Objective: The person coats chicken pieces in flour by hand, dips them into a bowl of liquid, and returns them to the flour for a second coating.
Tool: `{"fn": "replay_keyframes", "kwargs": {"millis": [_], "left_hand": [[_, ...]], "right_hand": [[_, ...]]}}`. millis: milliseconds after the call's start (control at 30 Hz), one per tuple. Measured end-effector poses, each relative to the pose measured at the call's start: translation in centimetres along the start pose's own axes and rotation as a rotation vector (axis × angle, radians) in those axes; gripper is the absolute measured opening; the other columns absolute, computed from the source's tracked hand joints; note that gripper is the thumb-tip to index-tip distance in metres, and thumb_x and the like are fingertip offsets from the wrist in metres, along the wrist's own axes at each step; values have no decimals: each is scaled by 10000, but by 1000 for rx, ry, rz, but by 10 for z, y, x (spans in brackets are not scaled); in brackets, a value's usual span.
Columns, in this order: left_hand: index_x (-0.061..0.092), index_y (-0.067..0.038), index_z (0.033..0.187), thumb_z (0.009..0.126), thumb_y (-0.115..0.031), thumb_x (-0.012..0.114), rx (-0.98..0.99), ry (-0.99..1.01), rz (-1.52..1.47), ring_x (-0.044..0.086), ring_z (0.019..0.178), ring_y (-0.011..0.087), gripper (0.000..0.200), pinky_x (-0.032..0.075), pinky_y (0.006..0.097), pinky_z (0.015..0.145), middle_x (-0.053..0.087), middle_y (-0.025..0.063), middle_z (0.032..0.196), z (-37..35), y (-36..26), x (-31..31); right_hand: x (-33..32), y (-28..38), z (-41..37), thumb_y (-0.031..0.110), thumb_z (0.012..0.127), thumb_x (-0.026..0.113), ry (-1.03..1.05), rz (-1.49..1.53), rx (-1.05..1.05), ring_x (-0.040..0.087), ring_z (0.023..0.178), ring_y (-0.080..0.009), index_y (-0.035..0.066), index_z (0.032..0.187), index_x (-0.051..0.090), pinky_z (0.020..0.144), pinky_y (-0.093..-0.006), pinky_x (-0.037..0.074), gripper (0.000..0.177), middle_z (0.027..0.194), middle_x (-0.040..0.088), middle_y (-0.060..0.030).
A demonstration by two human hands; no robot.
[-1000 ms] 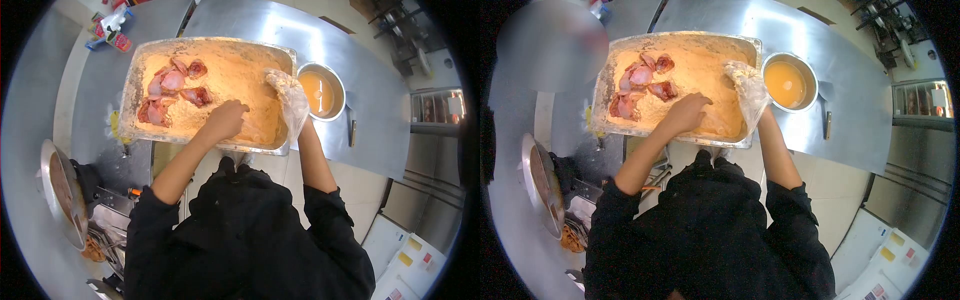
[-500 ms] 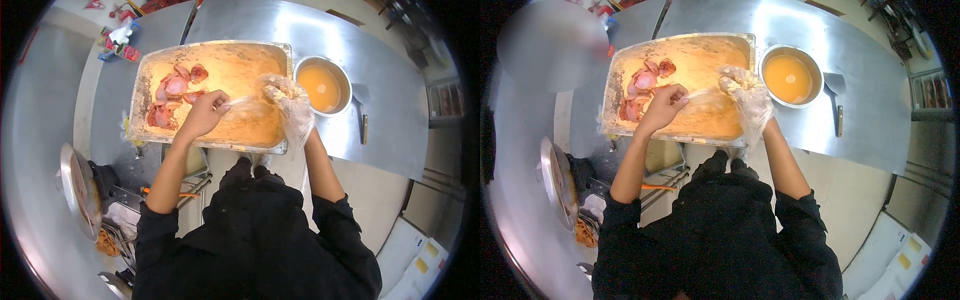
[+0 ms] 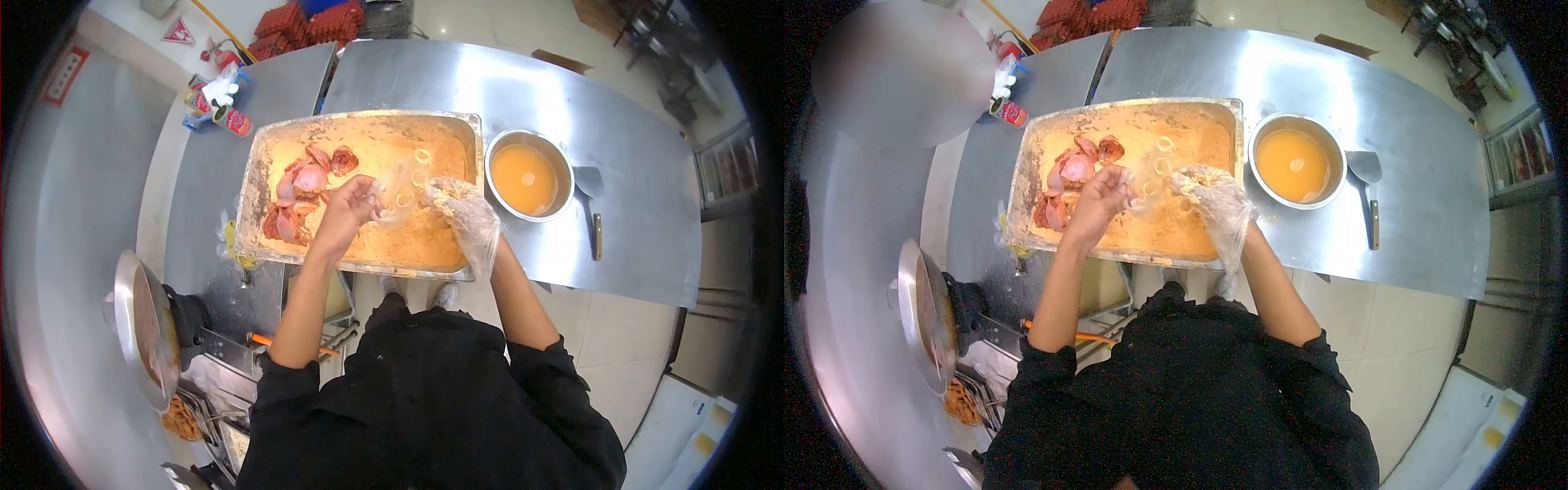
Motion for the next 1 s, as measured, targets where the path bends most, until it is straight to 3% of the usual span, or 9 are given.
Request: {"fn": "replay_keyframes", "kwargs": {"millis": [200,367,633,733,800,833,900,933,1000], "left_hand": [[591,-61,1114,969,-300,571,-83,14,-77,552,825,75,280,464,243,762,601,-12,939,4,-1,-4],[587,-30,1102,912,-180,641,-136,144,-113,567,855,78,248,466,237,774,614,-2,946,11,-4,-8],[595,-15,1108,826,-15,646,-65,142,-180,605,922,99,286,466,227,814,639,23,1017,16,-13,-26],[606,-13,1080,817,1,623,-2,92,-23,615,865,105,265,487,239,766,646,24,972,23,-8,-34],[614,-18,1020,816,5,602,16,-29,87,618,801,105,205,503,256,717,646,21,908,29,-4,-44],[612,-30,1033,825,-4,588,-61,-141,-38,613,787,109,211,513,266,703,640,28,913,31,6,-53],[607,-56,1060,842,-24,559,-211,-366,-296,601,758,118,225,534,288,673,627,41,923,34,32,-72],[607,-59,1025,876,-59,541,-288,-313,-601,626,759,150,163,556,313,649,637,59,923,46,66,-80],[601,-47,1036,915,-107,531,-328,-379,-761,639,823,172,152,562,315,692,643,75,959,43,80,-88]], "right_hand": [[19,-4,31,195,803,707,15,-193,-118,580,706,-126,49,946,667,626,-280,481,208,830,651,-20],[45,19,26,165,796,683,6,-495,-150,584,719,-138,46,918,672,652,-293,488,170,836,658,-36],[54,11,34,187,798,703,1,-101,-192,582,749,-135,58,966,666,682,-293,490,215,845,659,-47],[56,2,40,198,797,703,-31,-423,-106,595,756,-166,65,974,670,689,-311,495,224,870,667,-74],[65,23,36,204,798,682,-69,-633,-409,613,766,-224,71,975,672,692,-349,500,221,878,668,-103],[74,34,32,207,799,672,-79,-737,-564,622,772,-253,75,975,673,693,-368,503,221,882,668,-118],[91,47,25,211,797,647,-42,-984,-622,623,794,-311,82,983,672,705,-412,505,227,891,663,-137],[99,51,22,213,797,635,-24,-1109,-652,624,806,-340,86,987,671,711,-433,506,232,895,660,-146],[101,43,20,164,781,645,-64,-1165,-733,609,827,-370,72,953,677,728,-441,495,198,881,648,-166]]}}
Point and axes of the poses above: each hand's wrist, its own z-axis towards the middle knuckle, its own x-axis out of the palm, y = z × x, the point moved 7 cm from there along z, towards the middle knuckle
